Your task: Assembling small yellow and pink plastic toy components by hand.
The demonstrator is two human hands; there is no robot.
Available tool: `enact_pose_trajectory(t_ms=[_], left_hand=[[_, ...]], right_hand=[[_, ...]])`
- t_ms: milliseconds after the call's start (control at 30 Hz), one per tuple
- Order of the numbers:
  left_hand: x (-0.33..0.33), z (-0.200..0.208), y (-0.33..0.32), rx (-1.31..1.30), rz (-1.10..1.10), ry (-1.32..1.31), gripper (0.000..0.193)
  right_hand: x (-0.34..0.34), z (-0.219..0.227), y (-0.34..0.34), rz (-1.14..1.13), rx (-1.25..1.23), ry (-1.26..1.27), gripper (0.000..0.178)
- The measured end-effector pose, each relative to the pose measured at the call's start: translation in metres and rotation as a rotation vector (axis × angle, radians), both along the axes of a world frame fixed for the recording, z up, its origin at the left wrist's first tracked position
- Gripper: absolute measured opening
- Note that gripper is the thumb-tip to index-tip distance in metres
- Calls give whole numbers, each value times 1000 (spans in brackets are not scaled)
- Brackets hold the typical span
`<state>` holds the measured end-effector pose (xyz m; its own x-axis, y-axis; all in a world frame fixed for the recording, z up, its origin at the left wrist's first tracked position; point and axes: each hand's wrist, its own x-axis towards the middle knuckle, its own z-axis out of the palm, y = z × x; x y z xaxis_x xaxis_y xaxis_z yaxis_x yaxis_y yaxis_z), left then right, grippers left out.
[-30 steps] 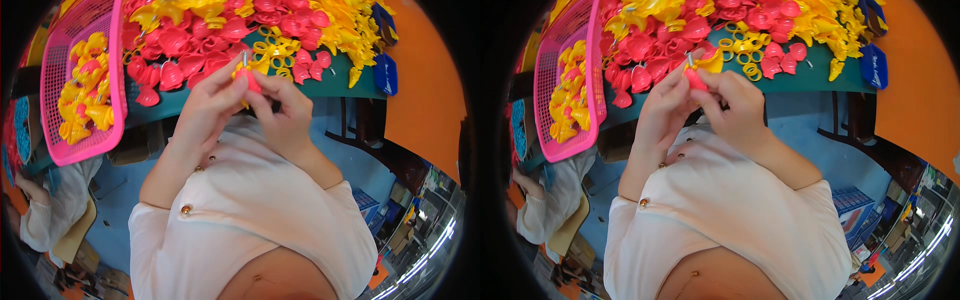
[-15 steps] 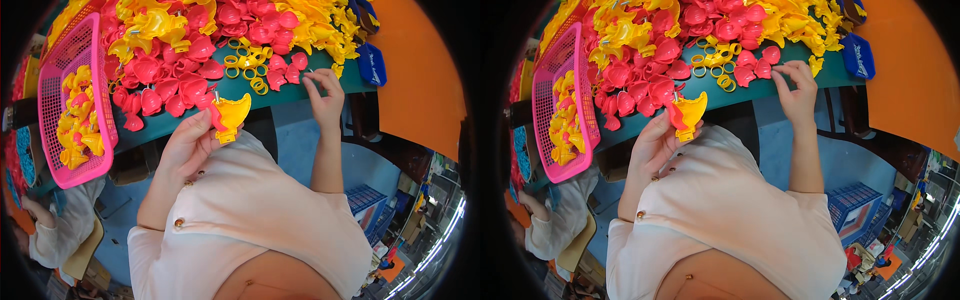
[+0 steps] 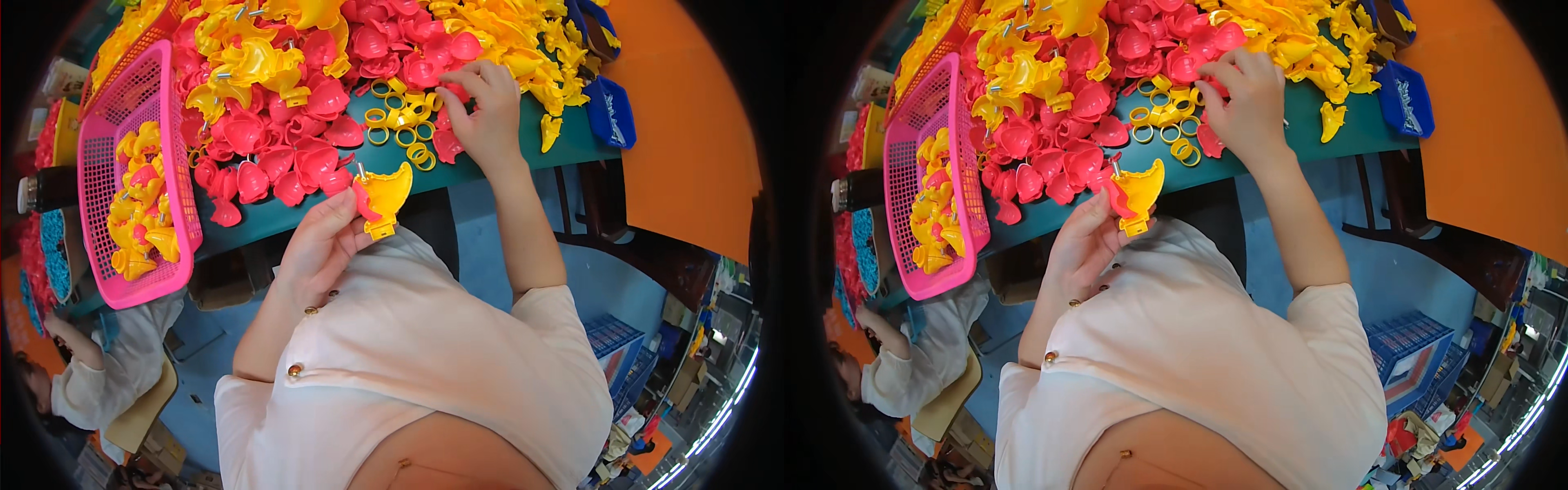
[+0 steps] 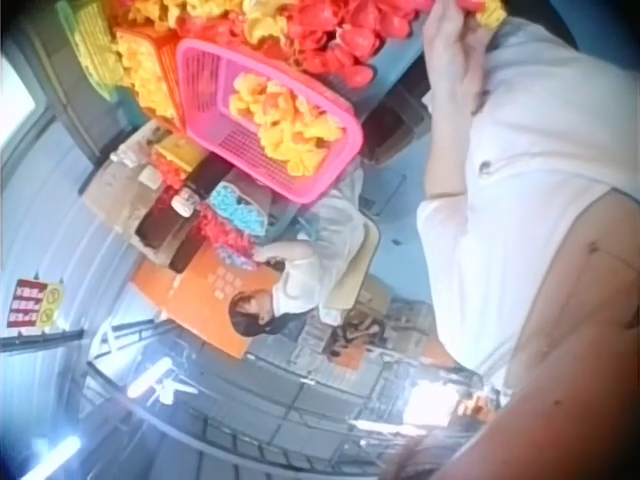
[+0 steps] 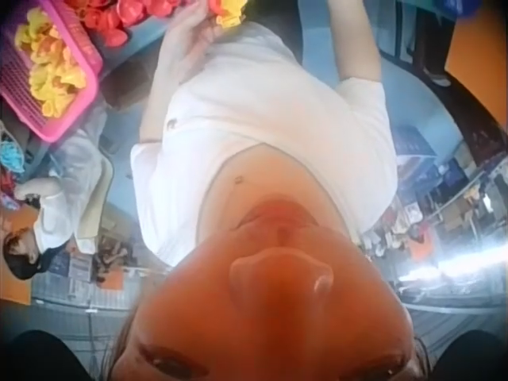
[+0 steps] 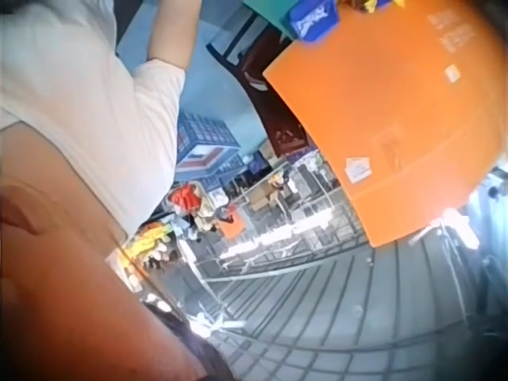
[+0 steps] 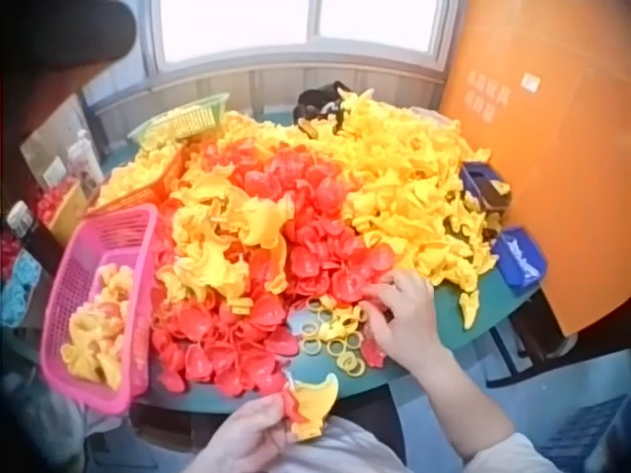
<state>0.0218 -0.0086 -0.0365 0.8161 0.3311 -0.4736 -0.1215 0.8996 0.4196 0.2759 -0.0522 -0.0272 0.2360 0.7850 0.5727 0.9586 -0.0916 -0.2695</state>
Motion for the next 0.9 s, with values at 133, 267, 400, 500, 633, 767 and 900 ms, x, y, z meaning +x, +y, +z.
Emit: enact_pose_trajectory(t_ms=[133, 267, 400, 500, 633, 767, 900], left_hand=[[5, 6, 3, 21, -32, -30, 39], [6, 5, 10, 83, -42, -76, 38], [5, 4, 14, 88, -25, -101, 37], [11, 8, 17, 83, -24, -81, 37], [11, 5, 18, 81, -11, -88, 36], [11, 8, 18, 78, 31, -84, 34], [1, -3, 22, 66, 104, -89, 33]], right_hand=[[9, 6, 15, 90, -56, -58, 21], [17, 3, 21, 128, -108, -5, 21], [12, 10, 26, 188, -138, 28, 17], [9, 7, 30, 122, -183, -15, 17], [15, 2, 30, 143, -103, 69, 19], [10, 8, 22, 155, -68, 113, 20], [0, 27, -2, 118, 30, 277, 16]])
